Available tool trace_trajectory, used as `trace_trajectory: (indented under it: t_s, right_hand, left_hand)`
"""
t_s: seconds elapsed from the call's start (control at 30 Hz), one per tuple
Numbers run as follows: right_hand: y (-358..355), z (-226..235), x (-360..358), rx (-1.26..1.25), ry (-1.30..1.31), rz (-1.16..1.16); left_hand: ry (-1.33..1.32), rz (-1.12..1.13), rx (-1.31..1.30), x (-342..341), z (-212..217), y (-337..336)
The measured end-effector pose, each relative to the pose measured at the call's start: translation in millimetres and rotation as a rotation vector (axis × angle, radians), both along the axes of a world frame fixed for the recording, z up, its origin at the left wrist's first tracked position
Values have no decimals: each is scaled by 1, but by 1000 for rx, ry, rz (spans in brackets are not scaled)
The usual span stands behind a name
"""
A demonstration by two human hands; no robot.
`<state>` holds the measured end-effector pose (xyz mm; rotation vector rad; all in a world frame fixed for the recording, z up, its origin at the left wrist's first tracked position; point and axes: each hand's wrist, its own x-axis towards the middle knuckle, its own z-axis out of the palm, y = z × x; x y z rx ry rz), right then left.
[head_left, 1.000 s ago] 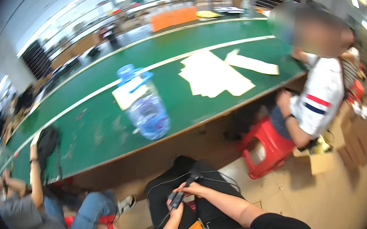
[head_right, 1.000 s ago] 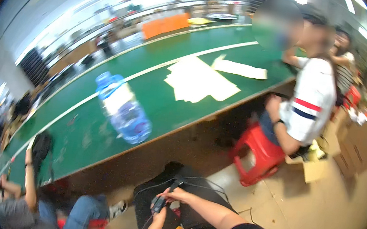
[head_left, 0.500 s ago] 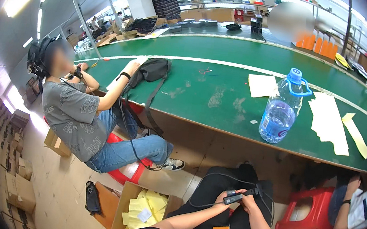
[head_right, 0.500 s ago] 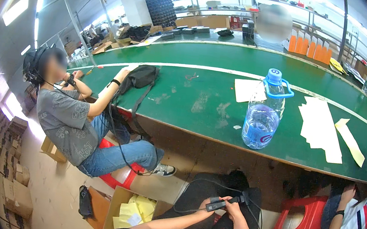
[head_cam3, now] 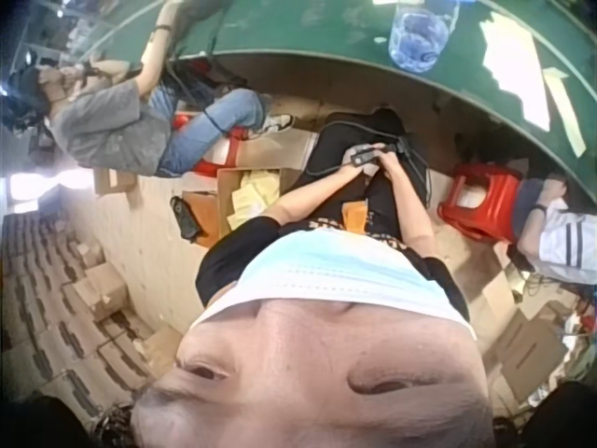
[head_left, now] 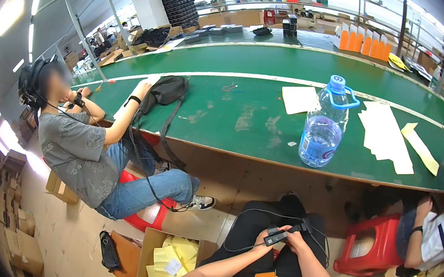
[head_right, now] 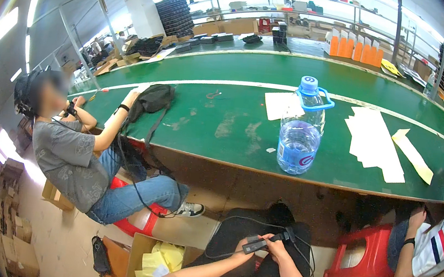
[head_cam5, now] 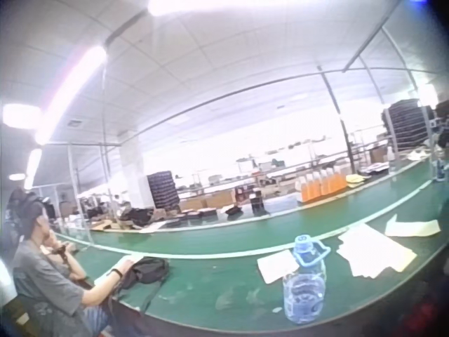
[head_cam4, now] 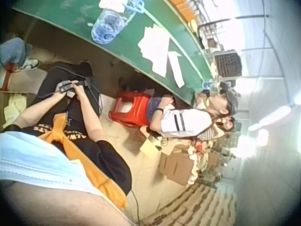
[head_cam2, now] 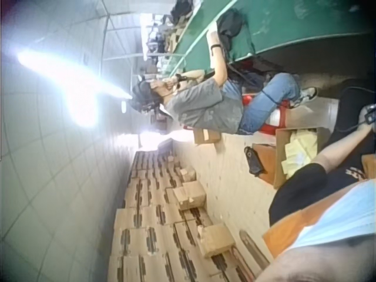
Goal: Manipulate and inspect small black electromechanical components and straps at a workshop assembly table.
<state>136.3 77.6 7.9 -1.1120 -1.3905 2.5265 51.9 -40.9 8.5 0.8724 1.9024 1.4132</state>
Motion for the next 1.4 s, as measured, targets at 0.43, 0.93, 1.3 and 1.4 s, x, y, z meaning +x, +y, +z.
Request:
trace_trajectory:
  t_s: [0.43, 0.93, 1.3, 1.4]
  right_hand:
    - [-4, -4, 0, 71, 27, 1]
    - [-2, -2, 5, 67, -1, -77]
    - [-4, 19, -2, 34, -35, 23]
    - [-3, 14, 3, 64, 9, -9]
  left_hand:
    - [93, 32, -74, 1, 1, -2]
    - [160, -27, 15, 7, 43, 3]
    - [184, 8, 31, -2, 0, -2]
    - [228, 36, 8, 2, -1, 1]
